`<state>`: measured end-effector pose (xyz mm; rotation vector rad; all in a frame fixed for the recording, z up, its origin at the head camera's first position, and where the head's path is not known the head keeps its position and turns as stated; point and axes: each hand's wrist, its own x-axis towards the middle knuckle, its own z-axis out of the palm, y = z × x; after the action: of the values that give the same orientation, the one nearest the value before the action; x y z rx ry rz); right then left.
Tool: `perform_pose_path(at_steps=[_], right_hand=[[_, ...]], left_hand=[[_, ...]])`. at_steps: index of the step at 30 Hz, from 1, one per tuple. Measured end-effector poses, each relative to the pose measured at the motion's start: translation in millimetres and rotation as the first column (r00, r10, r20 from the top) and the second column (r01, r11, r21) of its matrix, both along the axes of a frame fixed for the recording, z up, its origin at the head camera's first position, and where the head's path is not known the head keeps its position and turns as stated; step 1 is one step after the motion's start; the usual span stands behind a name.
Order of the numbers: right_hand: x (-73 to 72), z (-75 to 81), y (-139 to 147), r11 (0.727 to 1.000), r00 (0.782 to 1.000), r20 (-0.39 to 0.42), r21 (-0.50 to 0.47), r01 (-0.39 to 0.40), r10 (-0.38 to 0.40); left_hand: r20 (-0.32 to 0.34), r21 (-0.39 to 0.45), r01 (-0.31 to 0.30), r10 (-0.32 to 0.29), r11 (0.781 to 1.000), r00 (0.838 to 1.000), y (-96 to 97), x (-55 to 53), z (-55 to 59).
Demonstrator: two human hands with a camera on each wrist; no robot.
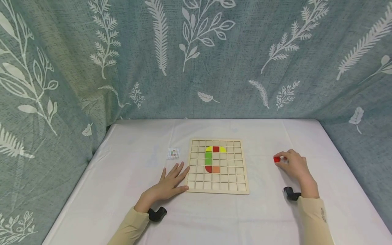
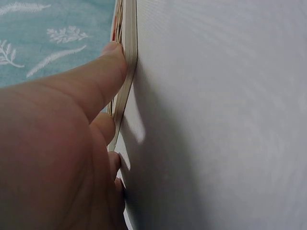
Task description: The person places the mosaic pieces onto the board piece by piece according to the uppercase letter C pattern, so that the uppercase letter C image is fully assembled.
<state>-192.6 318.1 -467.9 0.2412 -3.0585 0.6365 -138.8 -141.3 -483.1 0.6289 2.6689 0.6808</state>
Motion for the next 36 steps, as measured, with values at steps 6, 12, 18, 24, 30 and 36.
perform_pose_path(at_steps=[6, 12, 18, 24, 30, 36], right_hand=[[-1.0, -0.8, -3, 1.000, 0.999, -0.040, 0.008, -0.022, 0.022], [-2.6, 0.2, -13, 1.000, 0.997, -0.076, -0.011, -0.028, 0.027], [-3.9, 2.7, -25, 0.999, 0.995, -0.091, -0.016, -0.046, 0.044], [-3.5, 4.2, -37, 0.998, 0.994, -0.101, -0.034, -0.053, 0.049], [-1.7, 5.3, -48, 0.997, 0.989, -0.127, -0.033, -0.077, 0.072], [0.3, 7.5, -59, 0.996, 0.987, -0.138, -0.023, -0.092, 0.088]], left_hand=[[-0.001, -0.004, -0.001, 0.001, 1.000, 1.000, 0.5, -0.7, -0.4], [0.001, 0.001, 0.000, 0.000, 1.000, 1.000, 0.6, -0.1, 0.1], [0.006, 0.013, 0.000, 0.000, 1.000, 1.000, 1.4, 1.7, 4.3], [0.003, 0.020, 0.009, -0.009, 1.000, 1.000, 2.1, 2.9, 7.2], [0.001, 0.031, 0.012, -0.012, 0.999, 1.000, 0.7, 2.3, 4.9], [0.002, 0.015, 0.008, -0.008, 1.000, 1.000, -0.2, 0.4, 2.4]])
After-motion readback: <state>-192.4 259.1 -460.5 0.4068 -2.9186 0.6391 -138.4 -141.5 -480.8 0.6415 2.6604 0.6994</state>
